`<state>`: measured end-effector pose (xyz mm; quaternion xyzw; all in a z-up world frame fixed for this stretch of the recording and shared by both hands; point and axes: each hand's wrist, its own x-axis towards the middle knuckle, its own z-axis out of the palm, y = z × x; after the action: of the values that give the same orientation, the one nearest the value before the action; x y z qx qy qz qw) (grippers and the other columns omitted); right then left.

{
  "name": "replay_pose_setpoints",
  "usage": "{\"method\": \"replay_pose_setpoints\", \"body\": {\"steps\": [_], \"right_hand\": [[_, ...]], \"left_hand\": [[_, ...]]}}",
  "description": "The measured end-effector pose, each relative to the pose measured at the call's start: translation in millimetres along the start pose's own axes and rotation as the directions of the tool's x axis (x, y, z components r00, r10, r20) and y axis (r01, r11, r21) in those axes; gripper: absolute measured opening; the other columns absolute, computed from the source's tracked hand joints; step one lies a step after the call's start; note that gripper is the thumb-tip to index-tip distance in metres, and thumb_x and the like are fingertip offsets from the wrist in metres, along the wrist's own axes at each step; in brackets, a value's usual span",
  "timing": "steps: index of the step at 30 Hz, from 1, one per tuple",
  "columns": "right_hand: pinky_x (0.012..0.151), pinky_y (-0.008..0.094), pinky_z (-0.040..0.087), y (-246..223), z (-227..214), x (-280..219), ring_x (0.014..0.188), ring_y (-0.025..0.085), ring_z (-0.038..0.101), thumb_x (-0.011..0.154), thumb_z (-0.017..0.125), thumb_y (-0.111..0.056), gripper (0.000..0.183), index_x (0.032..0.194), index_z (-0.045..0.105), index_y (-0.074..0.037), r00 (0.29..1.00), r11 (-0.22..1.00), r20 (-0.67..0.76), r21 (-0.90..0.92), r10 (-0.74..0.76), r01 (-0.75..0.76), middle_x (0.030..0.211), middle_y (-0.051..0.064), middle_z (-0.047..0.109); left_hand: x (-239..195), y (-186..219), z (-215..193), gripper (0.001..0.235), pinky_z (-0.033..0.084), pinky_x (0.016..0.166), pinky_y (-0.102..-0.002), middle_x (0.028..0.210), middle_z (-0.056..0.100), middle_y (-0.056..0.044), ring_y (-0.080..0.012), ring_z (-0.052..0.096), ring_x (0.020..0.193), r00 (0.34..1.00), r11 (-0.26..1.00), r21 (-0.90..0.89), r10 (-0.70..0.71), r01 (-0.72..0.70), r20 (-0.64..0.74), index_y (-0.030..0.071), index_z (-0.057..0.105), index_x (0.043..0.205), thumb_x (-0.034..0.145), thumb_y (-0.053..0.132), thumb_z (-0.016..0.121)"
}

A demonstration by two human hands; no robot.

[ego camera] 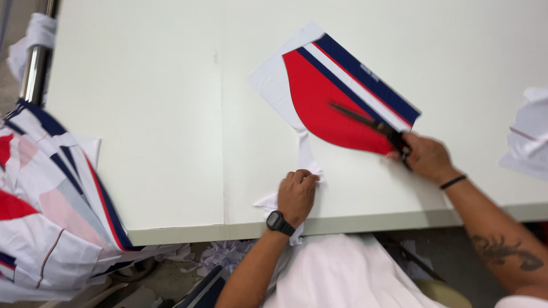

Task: The person uses shears to cut a piece of white fabric with red and blue stripes along a marked line. The person repeatedly repositions the fabric and continues cutting to separate the patterned section from the surrounding material.

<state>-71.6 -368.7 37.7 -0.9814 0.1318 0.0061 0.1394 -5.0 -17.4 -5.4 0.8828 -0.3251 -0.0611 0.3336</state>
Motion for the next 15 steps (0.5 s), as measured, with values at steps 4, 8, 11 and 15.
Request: {"method": "replay_pose_setpoints", "body": {"steps": [4,8,11,15], "right_hand": [[0.059,0.038,0.050,30,-14,-24,0.059,0.025,0.063,0.079,0.077,-0.051,0.058,0.110,0.062,-0.004,0.988,1.000,-0.154,0.021,0.013,-0.009,0.069,0.011,0.065],[0.054,0.027,0.050,3,3,-92,0.062,0.010,0.058,0.087,0.070,-0.046,0.041,0.091,0.061,-0.006,0.954,0.599,0.272,0.746,0.123,-0.290,0.072,0.000,0.064],[0.049,0.027,0.049,-30,14,-126,0.052,0.012,0.060,0.084,0.068,-0.051,0.045,0.087,0.062,-0.006,0.815,0.424,0.576,0.723,0.068,-0.546,0.063,0.001,0.059],[0.049,0.027,0.049,-56,19,-135,0.052,0.012,0.058,0.083,0.066,-0.057,0.052,0.083,0.060,-0.006,0.667,0.346,0.745,0.618,0.031,-0.706,0.061,0.001,0.057]], "left_hand": [[18,5,-10,0.016,0.053,0.088,-0.030,0.106,0.072,-0.008,-0.0195,0.067,0.098,0.959,0.757,-0.642,-0.255,0.118,-0.124,0.006,0.069,0.113,0.099,0.007,0.062],[14,-34,-72,0.039,0.050,0.082,-0.033,0.118,0.060,-0.014,-0.0247,0.057,0.105,0.764,0.798,-0.406,-0.575,0.445,-0.292,0.001,0.059,0.131,0.100,0.025,0.062],[21,-41,-93,0.044,0.041,0.103,-0.045,0.142,0.048,-0.024,-0.0365,0.046,0.131,0.822,0.972,-0.058,-0.224,0.228,-0.523,-0.004,0.054,0.137,0.101,0.019,0.064],[63,-22,-66,0.027,0.038,0.111,-0.051,0.137,0.056,-0.015,-0.0342,0.051,0.131,0.933,0.996,0.086,0.044,-0.014,-0.356,0.010,0.068,0.121,0.095,0.019,0.073]]}}
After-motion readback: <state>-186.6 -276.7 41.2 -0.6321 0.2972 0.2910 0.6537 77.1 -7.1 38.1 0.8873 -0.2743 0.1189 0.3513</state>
